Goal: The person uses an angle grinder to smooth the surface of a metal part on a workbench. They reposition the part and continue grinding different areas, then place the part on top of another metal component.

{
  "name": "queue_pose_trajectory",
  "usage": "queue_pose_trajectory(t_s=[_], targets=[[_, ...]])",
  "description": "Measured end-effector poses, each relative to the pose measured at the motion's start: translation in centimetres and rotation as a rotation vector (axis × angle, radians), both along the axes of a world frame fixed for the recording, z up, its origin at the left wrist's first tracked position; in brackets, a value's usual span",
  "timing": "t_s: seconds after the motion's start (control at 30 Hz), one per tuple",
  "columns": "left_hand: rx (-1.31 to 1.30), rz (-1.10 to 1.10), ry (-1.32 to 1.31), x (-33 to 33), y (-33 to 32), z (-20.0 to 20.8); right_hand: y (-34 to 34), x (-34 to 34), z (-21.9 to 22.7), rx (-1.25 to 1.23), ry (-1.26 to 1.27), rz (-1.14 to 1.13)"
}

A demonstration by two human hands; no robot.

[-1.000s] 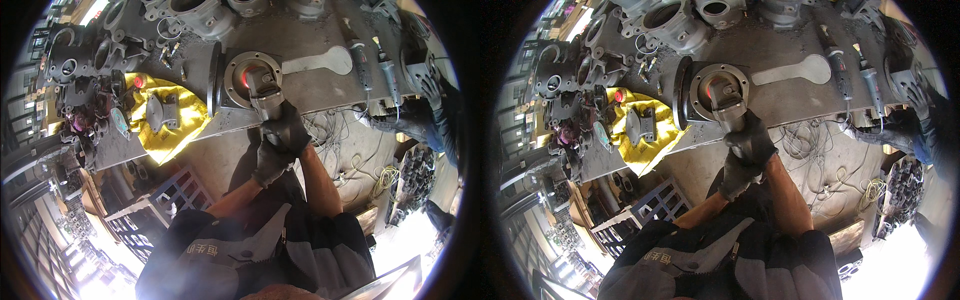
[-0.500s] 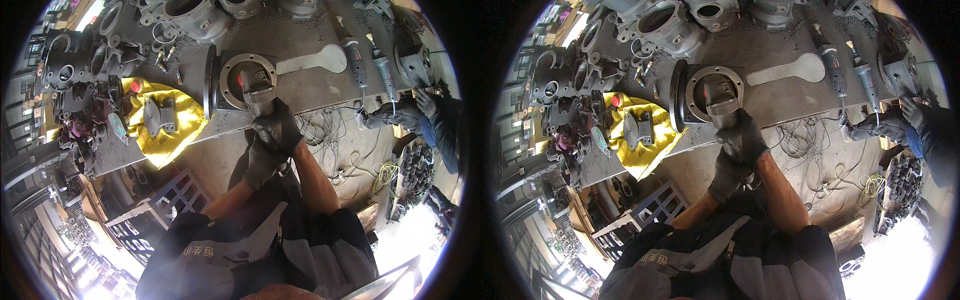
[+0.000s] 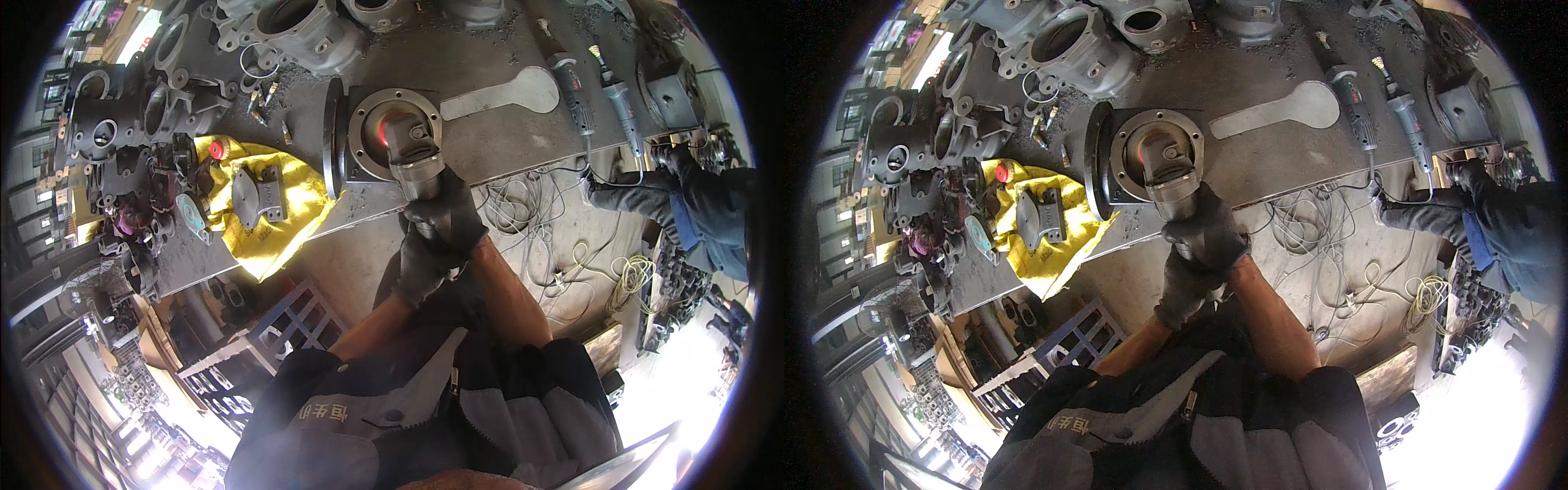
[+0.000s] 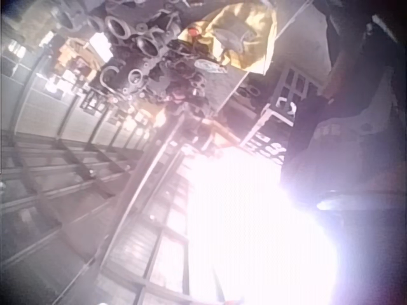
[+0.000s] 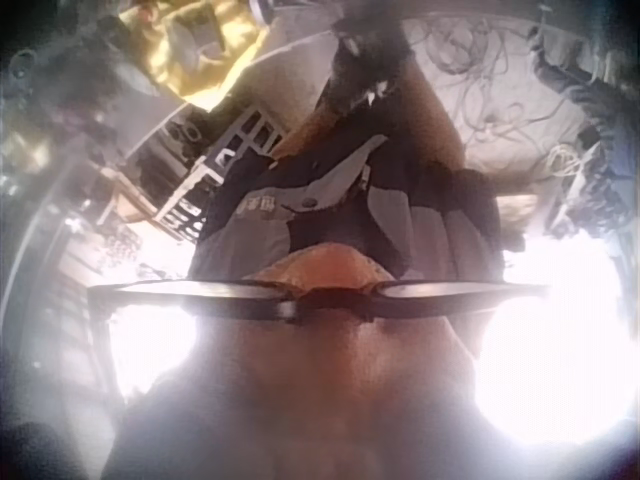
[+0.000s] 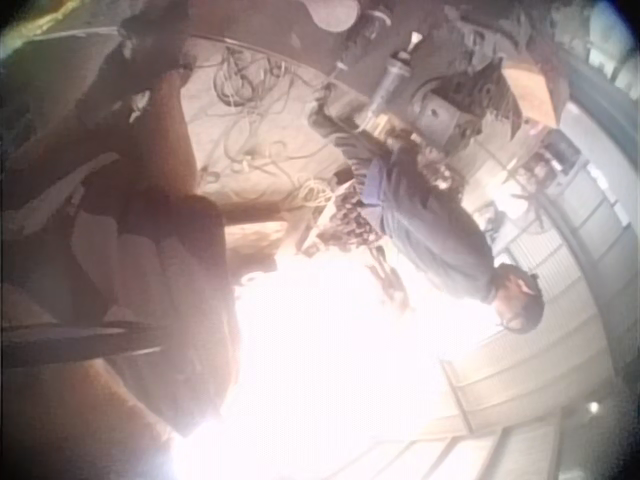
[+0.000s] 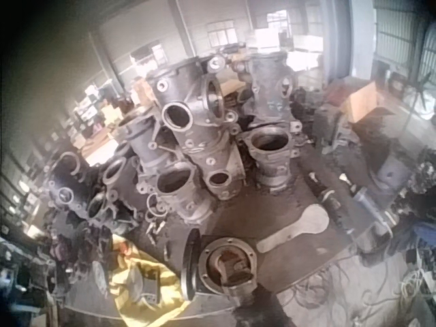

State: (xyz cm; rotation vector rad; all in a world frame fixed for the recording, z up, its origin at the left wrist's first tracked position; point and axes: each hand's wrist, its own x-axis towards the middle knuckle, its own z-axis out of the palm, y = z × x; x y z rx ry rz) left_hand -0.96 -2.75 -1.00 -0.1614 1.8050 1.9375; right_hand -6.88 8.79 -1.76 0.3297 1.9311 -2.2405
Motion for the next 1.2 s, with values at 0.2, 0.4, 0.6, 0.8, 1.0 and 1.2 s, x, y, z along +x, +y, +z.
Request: queue_pose_trajectory(t_s=[0.2, 0.4, 0.6, 0.8, 1.0, 1.2], targets=[[-0.082, -0.049, 0.032, -0.2, -0.4, 0.5, -0.3, 0.1, 0.9, 0.084, 0.021, -0.005], [0.048, -0.009, 0.019, 0.1, -0.5, -0.5, -0.3, 0.0, 2.0, 0.062, -0.056, 0.006], [0.019, -0.025, 0.017, 0.1, -0.8, 0.1, -0.2, -0.1, 2.4, 0.102, -0.061, 0.004], [0.005, -0.074, -0.031, -0.3, -1.4, 1.1, -0.8, -0.5, 2.0, 0.17, -0.021, -0.038], [0.061, -0.03, 0.009, 0.1, -1.3, -0.3, -0.8, 0.4, 1.2, 0.223, 0.048, -0.065], [-0.057, -0.131, 0.006, -0.2, -2.2, -0.4, -1.2, 0.4, 0.8, 0.193, 0.059, -0.076]])
